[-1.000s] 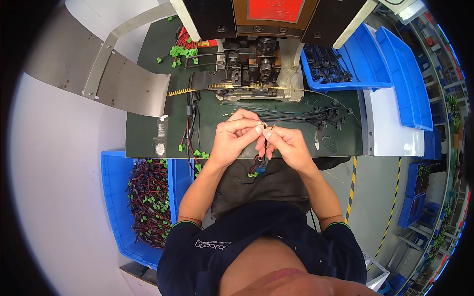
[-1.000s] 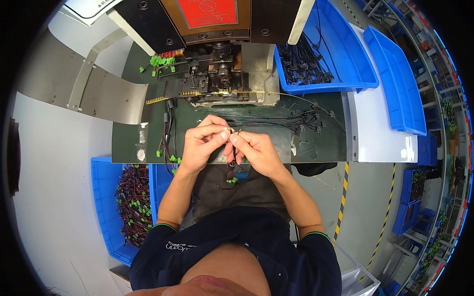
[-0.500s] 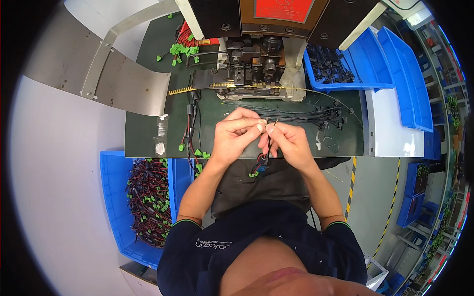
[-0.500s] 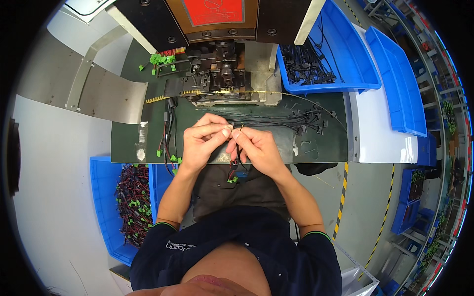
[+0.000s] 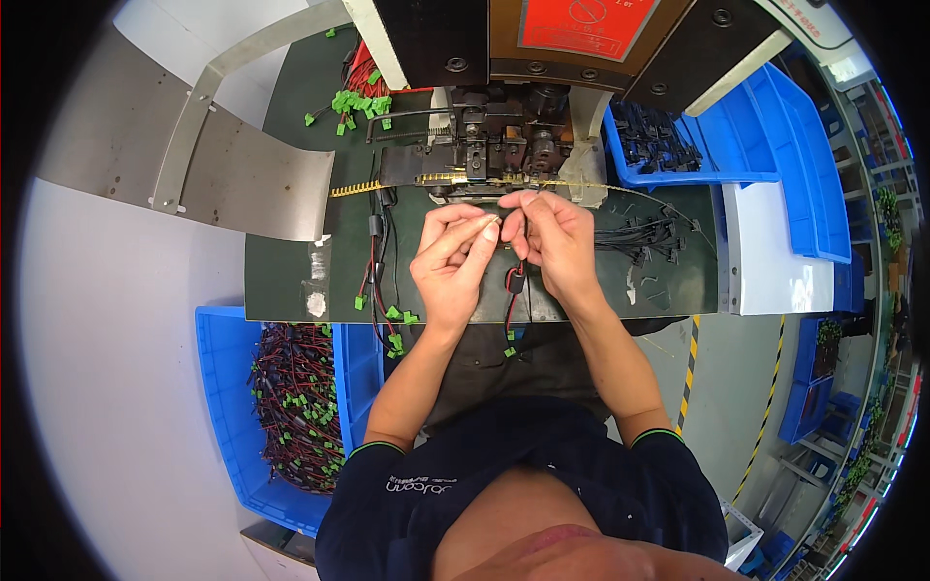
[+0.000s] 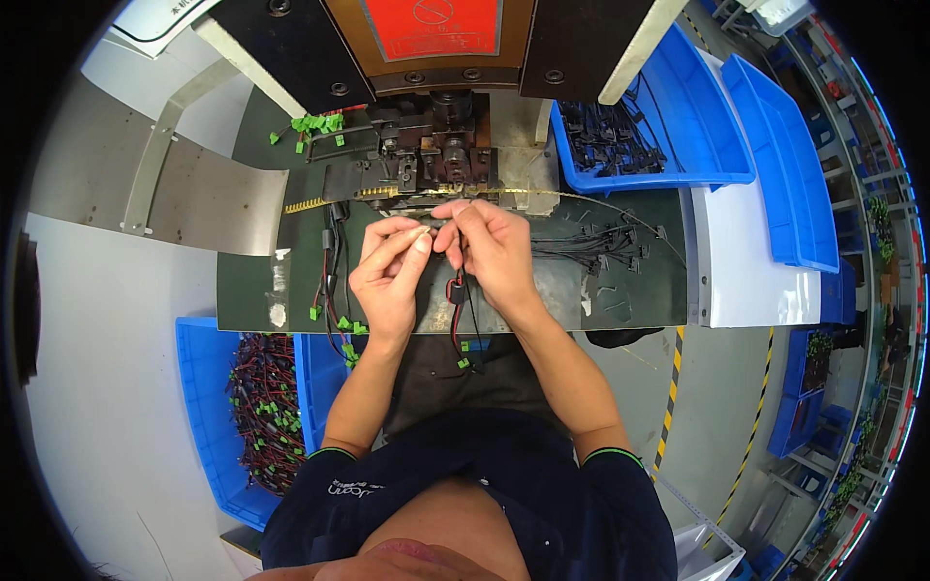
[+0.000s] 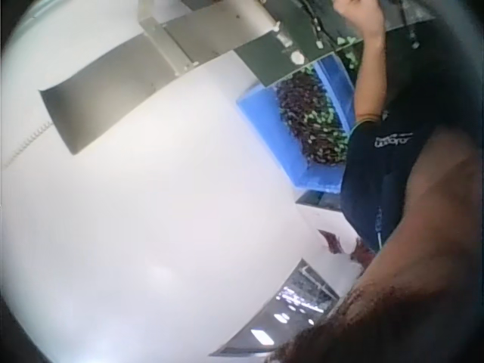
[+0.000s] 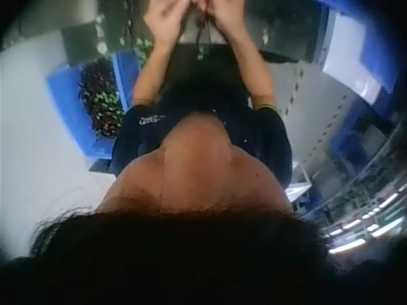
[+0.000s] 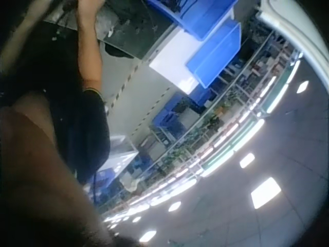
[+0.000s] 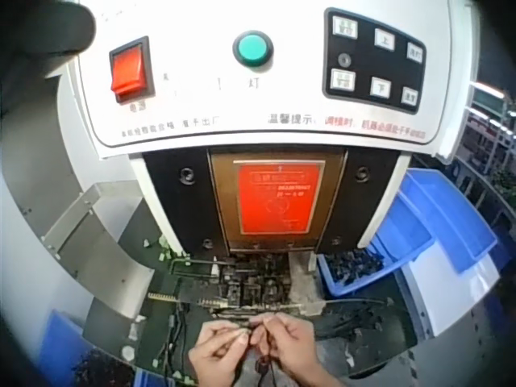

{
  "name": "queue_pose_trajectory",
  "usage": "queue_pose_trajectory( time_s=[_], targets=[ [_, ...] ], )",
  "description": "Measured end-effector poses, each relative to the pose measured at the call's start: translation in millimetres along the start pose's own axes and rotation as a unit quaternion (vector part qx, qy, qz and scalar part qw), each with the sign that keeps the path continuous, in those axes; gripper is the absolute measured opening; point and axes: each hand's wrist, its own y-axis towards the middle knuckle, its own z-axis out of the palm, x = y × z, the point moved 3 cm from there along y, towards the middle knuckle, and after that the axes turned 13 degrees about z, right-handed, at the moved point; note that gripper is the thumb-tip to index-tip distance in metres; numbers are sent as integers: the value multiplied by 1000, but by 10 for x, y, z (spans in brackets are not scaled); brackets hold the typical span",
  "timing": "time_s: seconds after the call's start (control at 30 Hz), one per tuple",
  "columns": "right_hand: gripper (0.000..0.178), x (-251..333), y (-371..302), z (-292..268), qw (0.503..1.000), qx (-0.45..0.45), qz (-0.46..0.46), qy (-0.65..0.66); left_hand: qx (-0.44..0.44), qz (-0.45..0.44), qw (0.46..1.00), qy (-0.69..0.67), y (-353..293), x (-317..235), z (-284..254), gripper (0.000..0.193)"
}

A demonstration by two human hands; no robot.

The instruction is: Manually assemble and inspect electrical wiring harnesses using a crimping machine.

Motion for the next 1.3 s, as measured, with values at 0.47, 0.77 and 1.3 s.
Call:
queue_pose_trajectory(
  time_s=[0.47, 0.77, 1.3],
  targets=[
    [28, 46, 39, -35, 996, 7, 68, 64, -4, -10, 997, -72, 5, 48, 19, 17],
    [30, 74, 21, 2, 992, -7, 89, 93, -7, 0, 999, -50, -3, 55, 8, 17],
    [28, 303, -513, -128, 981, 112, 157, -34, -5, 47, 998, 43, -32, -110, -9, 22]
  ],
)
